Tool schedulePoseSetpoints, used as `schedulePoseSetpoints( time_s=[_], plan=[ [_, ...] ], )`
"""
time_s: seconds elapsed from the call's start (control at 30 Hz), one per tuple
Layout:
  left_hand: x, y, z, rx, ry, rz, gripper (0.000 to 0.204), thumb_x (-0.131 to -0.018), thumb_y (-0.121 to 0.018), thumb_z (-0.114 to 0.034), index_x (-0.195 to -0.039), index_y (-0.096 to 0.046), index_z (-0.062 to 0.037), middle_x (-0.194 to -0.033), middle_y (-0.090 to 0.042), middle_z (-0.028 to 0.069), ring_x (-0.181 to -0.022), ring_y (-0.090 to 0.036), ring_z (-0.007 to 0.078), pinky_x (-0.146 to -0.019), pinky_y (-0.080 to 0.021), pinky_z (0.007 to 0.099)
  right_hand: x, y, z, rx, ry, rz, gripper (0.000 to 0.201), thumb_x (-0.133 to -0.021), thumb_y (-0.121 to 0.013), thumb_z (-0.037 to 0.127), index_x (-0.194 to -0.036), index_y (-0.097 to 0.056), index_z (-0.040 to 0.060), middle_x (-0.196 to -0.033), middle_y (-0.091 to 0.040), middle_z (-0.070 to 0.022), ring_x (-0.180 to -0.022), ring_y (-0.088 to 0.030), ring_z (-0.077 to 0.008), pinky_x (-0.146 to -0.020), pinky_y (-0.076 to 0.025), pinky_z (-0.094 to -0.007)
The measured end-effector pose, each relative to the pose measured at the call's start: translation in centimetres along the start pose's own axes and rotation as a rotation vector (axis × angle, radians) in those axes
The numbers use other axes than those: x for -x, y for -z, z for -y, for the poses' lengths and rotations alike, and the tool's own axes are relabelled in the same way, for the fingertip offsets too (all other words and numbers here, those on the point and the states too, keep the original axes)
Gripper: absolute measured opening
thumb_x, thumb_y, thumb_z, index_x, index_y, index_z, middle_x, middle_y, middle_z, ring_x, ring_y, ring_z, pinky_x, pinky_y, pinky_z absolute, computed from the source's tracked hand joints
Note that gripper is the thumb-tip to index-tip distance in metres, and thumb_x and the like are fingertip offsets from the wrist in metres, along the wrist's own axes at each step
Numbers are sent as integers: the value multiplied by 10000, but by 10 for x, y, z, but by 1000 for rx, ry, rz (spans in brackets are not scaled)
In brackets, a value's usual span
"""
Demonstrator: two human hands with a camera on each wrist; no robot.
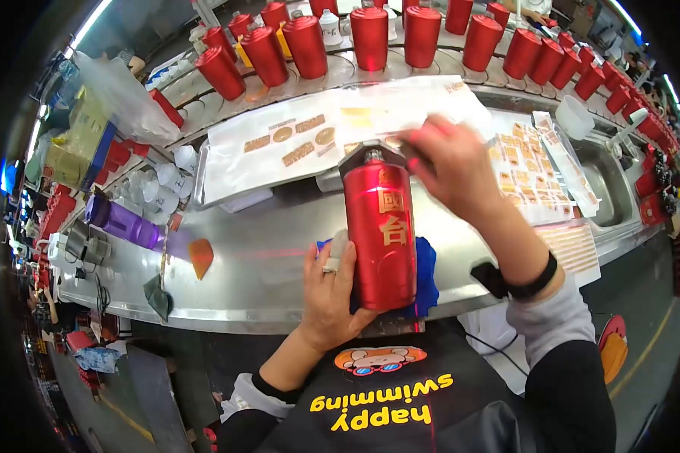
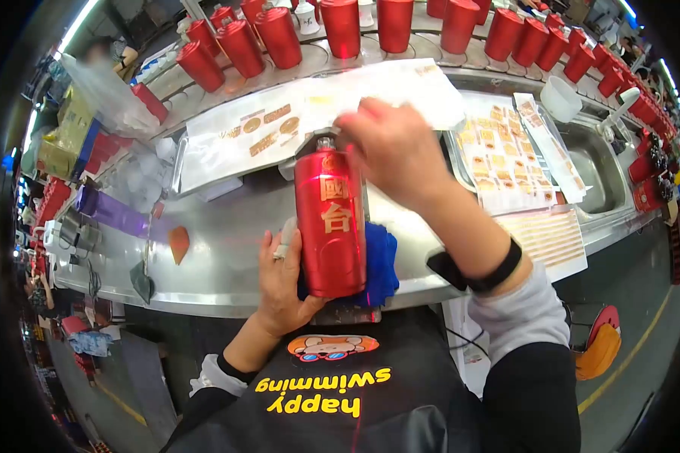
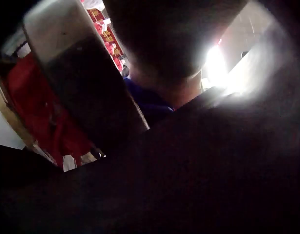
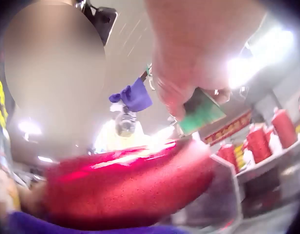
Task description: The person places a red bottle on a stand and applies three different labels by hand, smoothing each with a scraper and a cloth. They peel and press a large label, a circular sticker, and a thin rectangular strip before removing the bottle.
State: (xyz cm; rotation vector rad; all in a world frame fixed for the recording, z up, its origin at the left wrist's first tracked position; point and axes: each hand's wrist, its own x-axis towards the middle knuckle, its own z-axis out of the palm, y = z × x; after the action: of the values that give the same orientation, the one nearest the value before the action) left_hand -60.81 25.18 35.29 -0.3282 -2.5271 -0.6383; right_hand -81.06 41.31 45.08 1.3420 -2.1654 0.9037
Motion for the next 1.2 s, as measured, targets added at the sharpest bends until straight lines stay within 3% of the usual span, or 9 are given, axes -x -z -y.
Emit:
schedulePoseSetpoints(
  time_s=[0.13, 0.23, 0.27, 0.43, 0.57, 0.73, 0.97, 1.1, 1.2],
  plan=[
    [5, -9, 11, 112, -1, 43, 966, -837, -681, -484, -1477, -260, 105, -1412, -444, 301, -1274, -429, 521, -1116, -212, 609, 46, 18, 34, -654, 81, 445, 251, -775, -738, 84, -1005, -639, 80, -872, -611, -110, -833, -619, -296, -729, -506, -357],
    [4, -2, 9, 277, 49, 89, 984, -873, -614, -556, -1500, -207, 84, -1442, -409, 309, -1376, -313, 494, -1139, -178, 593, 63, -2, 2, -515, -428, -16, 222, -864, -707, 121, -1046, -632, 18, -860, -635, -130, -754, -629, -239, -678, -502, -325],
    [0, 1, 10, 302, 47, 94, 983, -879, -600, -571, -1504, -203, 75, -1444, -406, 311, -1392, -292, 486, -1142, -173, 590, 65, 5, -5, -233, -355, -138, 206, -886, -699, 125, -1048, -634, 16, -841, -651, -101, -716, -624, -168, -637, -494, -287],
    [-66, 14, 32, 125, -336, 119, 694, -950, -345, -667, -1387, -541, -164, -1407, -546, 79, -1395, -324, 366, -1163, -146, 556, 88, 16, 15, -744, -660, -114, 208, -922, -701, 164, -1040, -610, 18, -861, -620, 20, -758, -527, -29, -665, -438, -187],
    [-138, 20, 60, 94, -381, 171, 463, -953, -505, -482, -1287, -621, -184, -1196, -660, 65, -1285, -450, 314, -1153, -169, 558, 100, 14, 12, -728, -695, -166, 182, -920, -687, 130, -1032, -622, 2, -819, -644, -6, -702, -559, -36, -596, -461, -207],
    [-107, 11, 36, -12, -601, 168, 482, -961, -438, -576, -1178, -681, -221, -1179, -680, -8, -1237, -472, 256, -1165, -168, 549, 111, 27, 11, -682, -689, -197, 185, -923, -685, 131, -1028, -614, -4, -810, -638, 3, -692, -538, -34, -609, -450, -196],
    [-92, 15, 42, 138, -321, 63, 506, -977, -418, -556, -1264, -653, -211, -1185, -682, 3, -1253, -461, 258, -1166, -104, 546, 102, 45, -5, -476, -567, -110, 196, -940, -646, 130, -1073, -598, -6, -828, -639, -22, -721, -546, -57, -637, -448, -220],
    [-83, 15, 38, 72, -227, 20, 530, -998, -392, -529, -1331, -608, -179, -1274, -646, 45, -1316, -410, 315, -1170, -117, 524, 57, 65, -19, -205, -378, -69, 336, -921, -581, 46, -1257, -569, 28, -1004, -661, -123, -878, -634, -206, -800, -485, -294],
    [-46, 19, 22, 116, -190, 60, 563, -1000, -392, -525, -1350, -580, -125, -1294, -630, 84, -1361, -370, 354, -1170, -129, 535, 26, 67, -72, 21, -144, 150, 330, -843, -500, -82, -1131, -637, 2, -1338, -565, -186, -1148, -595, -330, -930, -476, -359]
  ],
)
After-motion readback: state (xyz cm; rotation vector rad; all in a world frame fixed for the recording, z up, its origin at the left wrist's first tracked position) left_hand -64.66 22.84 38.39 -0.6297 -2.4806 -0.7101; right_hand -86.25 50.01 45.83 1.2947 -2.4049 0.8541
